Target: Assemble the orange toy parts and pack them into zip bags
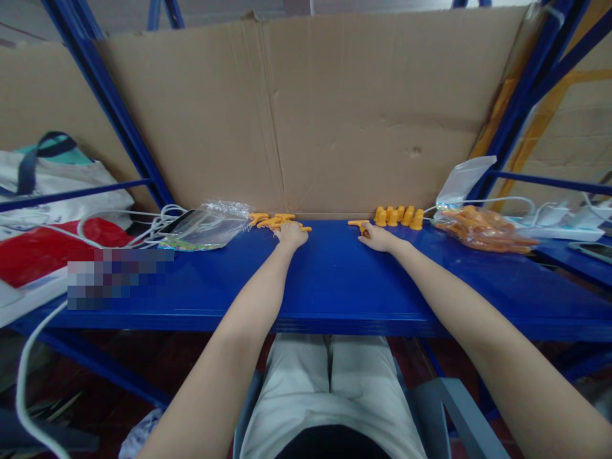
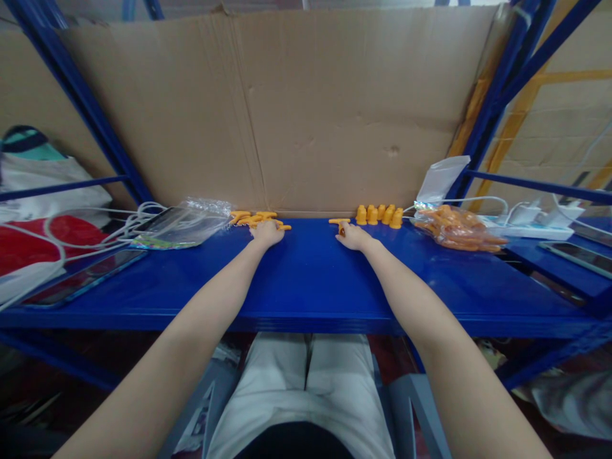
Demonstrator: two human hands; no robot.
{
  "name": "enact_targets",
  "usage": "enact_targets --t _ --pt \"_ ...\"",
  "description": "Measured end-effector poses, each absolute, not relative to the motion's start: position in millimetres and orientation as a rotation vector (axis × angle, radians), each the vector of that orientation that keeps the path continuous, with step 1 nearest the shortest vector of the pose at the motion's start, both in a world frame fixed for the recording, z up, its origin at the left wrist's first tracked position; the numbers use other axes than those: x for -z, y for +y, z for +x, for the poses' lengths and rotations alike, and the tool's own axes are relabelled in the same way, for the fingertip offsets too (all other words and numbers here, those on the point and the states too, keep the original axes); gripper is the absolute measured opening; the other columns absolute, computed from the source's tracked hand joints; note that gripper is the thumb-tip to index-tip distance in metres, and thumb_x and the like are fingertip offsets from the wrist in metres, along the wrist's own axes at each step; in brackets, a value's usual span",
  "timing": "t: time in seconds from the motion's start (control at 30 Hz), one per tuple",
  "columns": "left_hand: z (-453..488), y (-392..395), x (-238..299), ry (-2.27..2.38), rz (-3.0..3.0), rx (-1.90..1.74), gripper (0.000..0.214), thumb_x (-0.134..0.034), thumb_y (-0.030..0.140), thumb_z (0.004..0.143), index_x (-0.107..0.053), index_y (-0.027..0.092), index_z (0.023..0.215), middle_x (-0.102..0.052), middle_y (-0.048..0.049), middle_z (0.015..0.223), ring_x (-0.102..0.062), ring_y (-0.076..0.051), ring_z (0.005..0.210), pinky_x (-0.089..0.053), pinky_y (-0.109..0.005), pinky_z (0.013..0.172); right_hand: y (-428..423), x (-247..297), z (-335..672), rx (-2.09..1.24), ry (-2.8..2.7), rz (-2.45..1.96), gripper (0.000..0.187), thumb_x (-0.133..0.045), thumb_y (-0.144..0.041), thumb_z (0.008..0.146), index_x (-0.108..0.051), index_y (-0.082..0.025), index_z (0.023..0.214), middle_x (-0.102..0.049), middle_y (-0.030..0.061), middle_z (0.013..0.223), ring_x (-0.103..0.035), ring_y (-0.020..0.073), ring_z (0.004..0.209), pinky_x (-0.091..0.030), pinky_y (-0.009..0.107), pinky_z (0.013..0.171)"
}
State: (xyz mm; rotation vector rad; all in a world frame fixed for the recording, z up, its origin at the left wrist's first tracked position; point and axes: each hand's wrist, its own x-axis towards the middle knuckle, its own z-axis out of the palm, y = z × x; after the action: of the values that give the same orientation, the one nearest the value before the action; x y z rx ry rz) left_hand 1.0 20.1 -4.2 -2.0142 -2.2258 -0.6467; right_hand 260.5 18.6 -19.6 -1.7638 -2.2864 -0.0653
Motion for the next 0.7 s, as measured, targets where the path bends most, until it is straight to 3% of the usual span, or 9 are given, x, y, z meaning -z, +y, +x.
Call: enact_targets --t 0.37,0.53,0.7 --pt "3.1 21.5 4.9 -2.207 -2.118 0.524 0.033 -0.055 0.013 0.08 -0.072 0.024 0.106 -0.068 -0.0111 0.119 -0.057 -0.03 0.119 -0.031 -0.053 0.109 18.0 18.2 259.9 0.006 -2.286 -1.765 0.043 -0.049 -0.031 0.092 -0.049 -0.012 0.13 -0.066 0.0172 0.116 -0.065 0.0258 0.101 -0.048 0.031 0.085" --pt "1.7 26.6 6.1 -2.172 -2.131 0.699 0.031 -0.053 0.016 0.083 -0.071 0.021 0.108 -0.068 -0.01 0.118 -0.059 -0.027 0.117 -0.045 -0.038 0.098 16.4 17.2 259.4 0.006 -2.294 -1.76 0.045 -0.048 -0.03 0.092 -0.047 -0.01 0.132 -0.065 0.0183 0.119 -0.064 0.0257 0.102 -0.048 0.031 0.085" --pt "3.5 30.3 8.2 -2.059 -2.149 0.83 0.028 -0.053 0.011 0.082 -0.071 0.018 0.101 -0.062 -0.0095 0.12 -0.058 -0.023 0.112 -0.046 -0.031 0.099 17.8 18.4 260.5 0.033 -2.301 -1.749 0.042 -0.048 -0.03 0.091 -0.049 -0.013 0.13 -0.066 0.0163 0.117 -0.065 0.0249 0.101 -0.048 0.031 0.086"
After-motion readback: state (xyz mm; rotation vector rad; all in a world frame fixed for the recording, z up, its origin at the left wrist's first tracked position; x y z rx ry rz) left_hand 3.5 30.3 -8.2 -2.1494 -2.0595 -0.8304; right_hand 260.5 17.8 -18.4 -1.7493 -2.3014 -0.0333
